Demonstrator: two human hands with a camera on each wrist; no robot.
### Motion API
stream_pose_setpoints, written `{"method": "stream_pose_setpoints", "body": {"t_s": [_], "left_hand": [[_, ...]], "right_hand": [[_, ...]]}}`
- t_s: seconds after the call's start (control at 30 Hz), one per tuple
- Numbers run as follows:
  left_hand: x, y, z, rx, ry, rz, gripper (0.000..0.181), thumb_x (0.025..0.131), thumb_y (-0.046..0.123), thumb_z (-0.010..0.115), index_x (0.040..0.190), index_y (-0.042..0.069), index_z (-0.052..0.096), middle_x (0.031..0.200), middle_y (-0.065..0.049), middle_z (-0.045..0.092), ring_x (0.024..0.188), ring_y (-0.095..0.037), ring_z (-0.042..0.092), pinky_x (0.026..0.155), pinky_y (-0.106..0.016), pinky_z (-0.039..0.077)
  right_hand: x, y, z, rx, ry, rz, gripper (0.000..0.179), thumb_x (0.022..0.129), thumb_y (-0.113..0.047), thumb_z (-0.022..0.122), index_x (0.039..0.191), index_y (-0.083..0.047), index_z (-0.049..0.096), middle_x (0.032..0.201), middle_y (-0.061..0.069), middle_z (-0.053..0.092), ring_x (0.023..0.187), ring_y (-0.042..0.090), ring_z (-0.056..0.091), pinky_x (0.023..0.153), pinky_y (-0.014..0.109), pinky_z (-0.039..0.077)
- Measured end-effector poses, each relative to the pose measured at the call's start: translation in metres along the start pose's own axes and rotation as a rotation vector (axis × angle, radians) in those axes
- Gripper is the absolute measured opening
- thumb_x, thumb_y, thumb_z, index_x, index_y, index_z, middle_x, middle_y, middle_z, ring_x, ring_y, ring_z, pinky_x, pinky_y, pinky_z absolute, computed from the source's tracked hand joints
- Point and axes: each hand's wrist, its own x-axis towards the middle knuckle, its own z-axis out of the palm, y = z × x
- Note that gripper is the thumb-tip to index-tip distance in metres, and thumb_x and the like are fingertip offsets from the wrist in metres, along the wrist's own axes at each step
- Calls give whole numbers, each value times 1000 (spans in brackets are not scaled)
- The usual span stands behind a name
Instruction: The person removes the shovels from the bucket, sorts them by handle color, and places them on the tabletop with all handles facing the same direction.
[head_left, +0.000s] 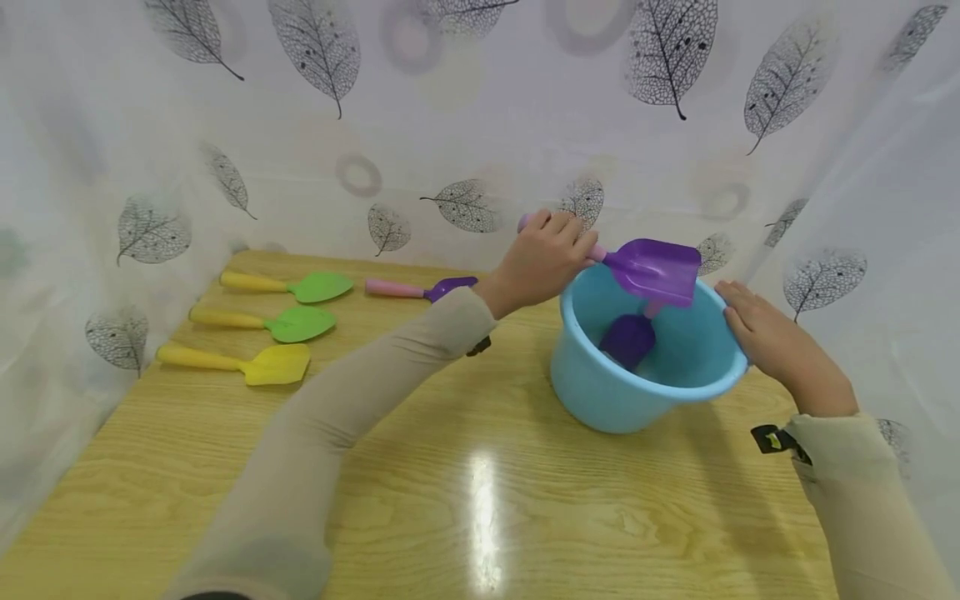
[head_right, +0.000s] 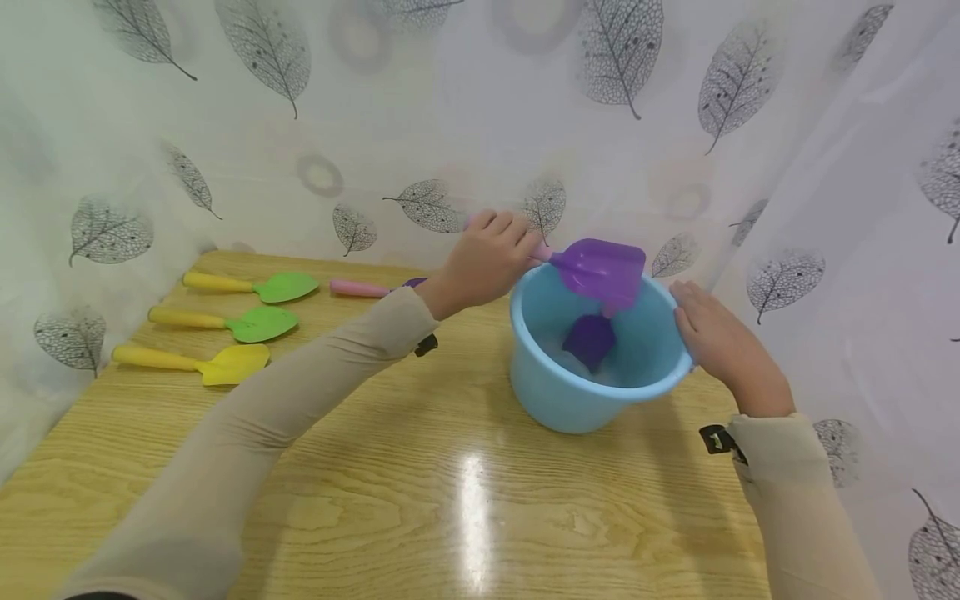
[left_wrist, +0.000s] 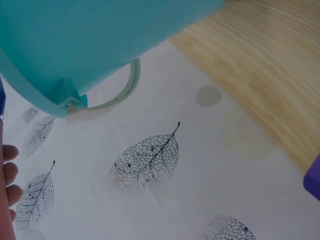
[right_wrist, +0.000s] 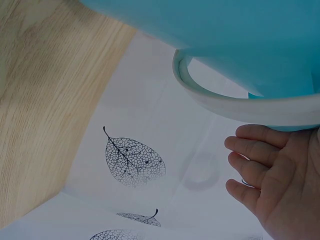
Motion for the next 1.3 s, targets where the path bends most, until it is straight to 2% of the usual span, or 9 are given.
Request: {"method": "stream_pose_setpoints", "body": {"t_s": [0.1,0.27,0.37,0.53,0.9,1.3], "left_hand": [[-3,-3,-1,6,-6,-9,37,100,40,38,100,12,63,93,-4,66,91,-22,62,77,-32,46],[-9,-9,-3,-9,-74,-25,40,100,39,38,113,11,63,98,-5,67,92,-23,61,77,-34,46],[-12,-11,-2,-18,-95,-42,39,100,39,39,112,11,63,98,-5,67,90,-22,61,76,-34,46],[-17,-13,-1,-12,-79,-63,38,99,40,41,106,11,64,92,-4,67,84,-21,61,73,-32,46],[-29,-20,3,19,-85,-101,40,99,41,40,107,11,65,97,-5,69,87,-21,64,75,-33,49],[-45,-26,8,36,-48,-117,35,97,39,45,96,11,65,84,-5,66,78,-22,62,72,-33,49]], "right_hand": [[0,0,0,5,-7,16,59,102,-36,15,149,0,8,154,28,7,142,46,2,107,69,10],[0,1,0,0,5,-2,57,103,-32,16,149,1,9,153,29,8,142,47,4,106,69,12],[0,1,0,-4,8,-3,57,103,-32,16,149,1,9,153,29,9,142,47,4,106,69,12],[-1,-1,-1,-2,2,13,58,103,-34,16,149,0,8,154,28,8,142,46,3,107,69,11],[-1,-1,-1,5,-6,15,59,103,-36,15,149,0,8,154,27,8,143,46,2,107,69,10],[-2,-2,0,13,-3,18,59,102,-36,15,149,-1,8,154,28,9,142,46,2,106,70,10]]}}
